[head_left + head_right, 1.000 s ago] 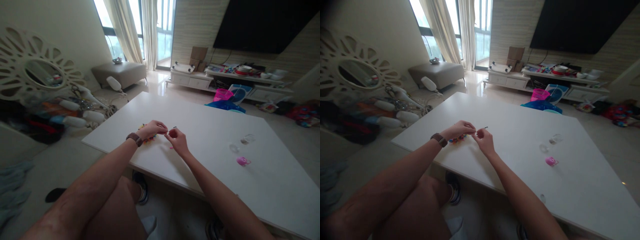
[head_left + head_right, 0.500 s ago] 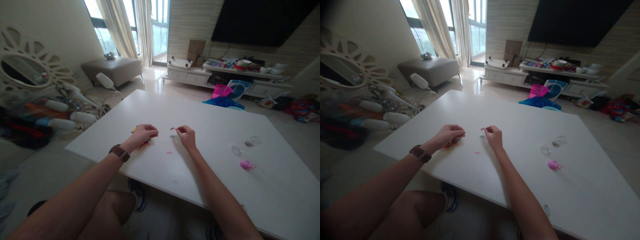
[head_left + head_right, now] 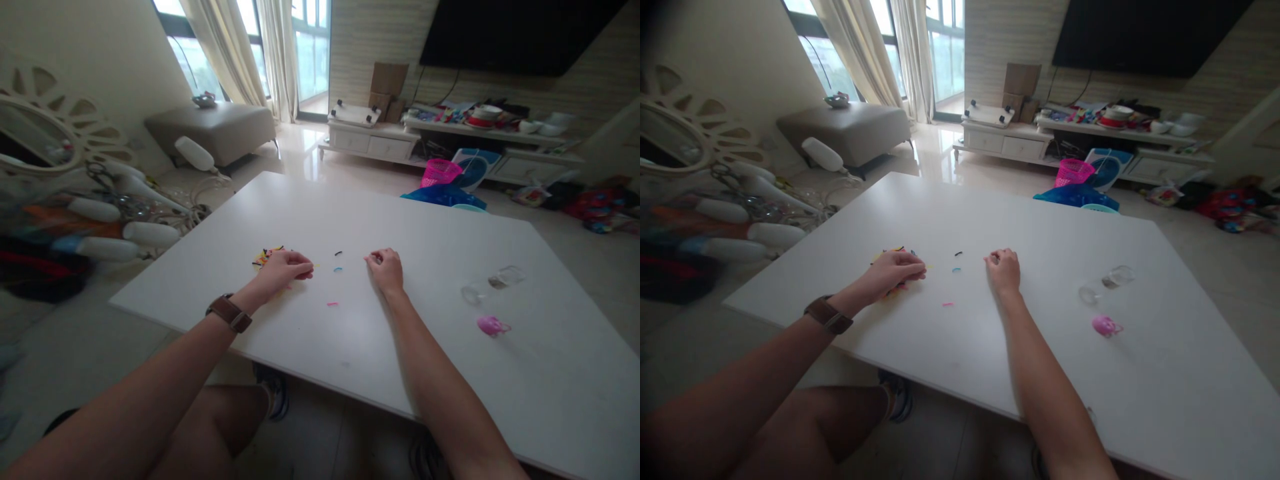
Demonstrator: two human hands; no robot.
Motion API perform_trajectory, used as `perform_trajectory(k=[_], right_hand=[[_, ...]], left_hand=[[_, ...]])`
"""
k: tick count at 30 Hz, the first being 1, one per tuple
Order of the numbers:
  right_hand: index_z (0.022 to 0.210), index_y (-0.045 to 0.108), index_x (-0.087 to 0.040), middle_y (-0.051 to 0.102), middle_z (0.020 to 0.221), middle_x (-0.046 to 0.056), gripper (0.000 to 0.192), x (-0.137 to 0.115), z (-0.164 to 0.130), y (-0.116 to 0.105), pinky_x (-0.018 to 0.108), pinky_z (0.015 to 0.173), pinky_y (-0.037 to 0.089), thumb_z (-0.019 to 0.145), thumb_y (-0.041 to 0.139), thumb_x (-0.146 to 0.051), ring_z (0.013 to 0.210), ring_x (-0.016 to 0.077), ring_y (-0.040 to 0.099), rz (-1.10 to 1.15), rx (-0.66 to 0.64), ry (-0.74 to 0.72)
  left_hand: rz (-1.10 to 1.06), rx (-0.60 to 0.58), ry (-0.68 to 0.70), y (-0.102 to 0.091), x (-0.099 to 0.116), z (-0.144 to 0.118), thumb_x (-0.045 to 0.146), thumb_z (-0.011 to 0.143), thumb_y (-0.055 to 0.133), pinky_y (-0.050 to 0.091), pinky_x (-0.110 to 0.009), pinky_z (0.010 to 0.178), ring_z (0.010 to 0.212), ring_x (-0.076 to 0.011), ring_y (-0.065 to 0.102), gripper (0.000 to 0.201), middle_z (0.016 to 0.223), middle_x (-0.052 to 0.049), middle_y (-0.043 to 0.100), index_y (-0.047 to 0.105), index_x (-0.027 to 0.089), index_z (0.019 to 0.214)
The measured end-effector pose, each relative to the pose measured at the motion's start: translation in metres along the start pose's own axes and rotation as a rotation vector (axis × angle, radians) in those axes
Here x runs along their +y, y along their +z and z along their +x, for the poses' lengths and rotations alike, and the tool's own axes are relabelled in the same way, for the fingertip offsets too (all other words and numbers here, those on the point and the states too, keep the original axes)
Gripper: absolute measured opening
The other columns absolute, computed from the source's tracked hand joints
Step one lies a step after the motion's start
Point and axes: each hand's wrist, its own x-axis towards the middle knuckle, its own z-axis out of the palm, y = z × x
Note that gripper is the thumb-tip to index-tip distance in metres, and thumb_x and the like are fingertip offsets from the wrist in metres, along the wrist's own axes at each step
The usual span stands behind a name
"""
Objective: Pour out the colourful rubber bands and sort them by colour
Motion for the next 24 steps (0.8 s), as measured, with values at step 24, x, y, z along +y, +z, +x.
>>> perform_trajectory(k=[24], right_hand=[[0.078,0.069,-0.019,0.067,0.074,0.002,0.012,-0.036,-0.031,-0.032,0.031,0.082,0.049,0.085,0.062,-0.014,0.075,0.0168,0.064,0.229,-0.259,-0.354]], left_hand=[[0.417,-0.102,0.34,0.026,-0.03,0.021,0.038,0.085,0.064,0.056,-0.038,0.084,0.087,-0.0234,0.07,0.032,0.096,-0.013,0.075,0.07,0.012,0.103]])
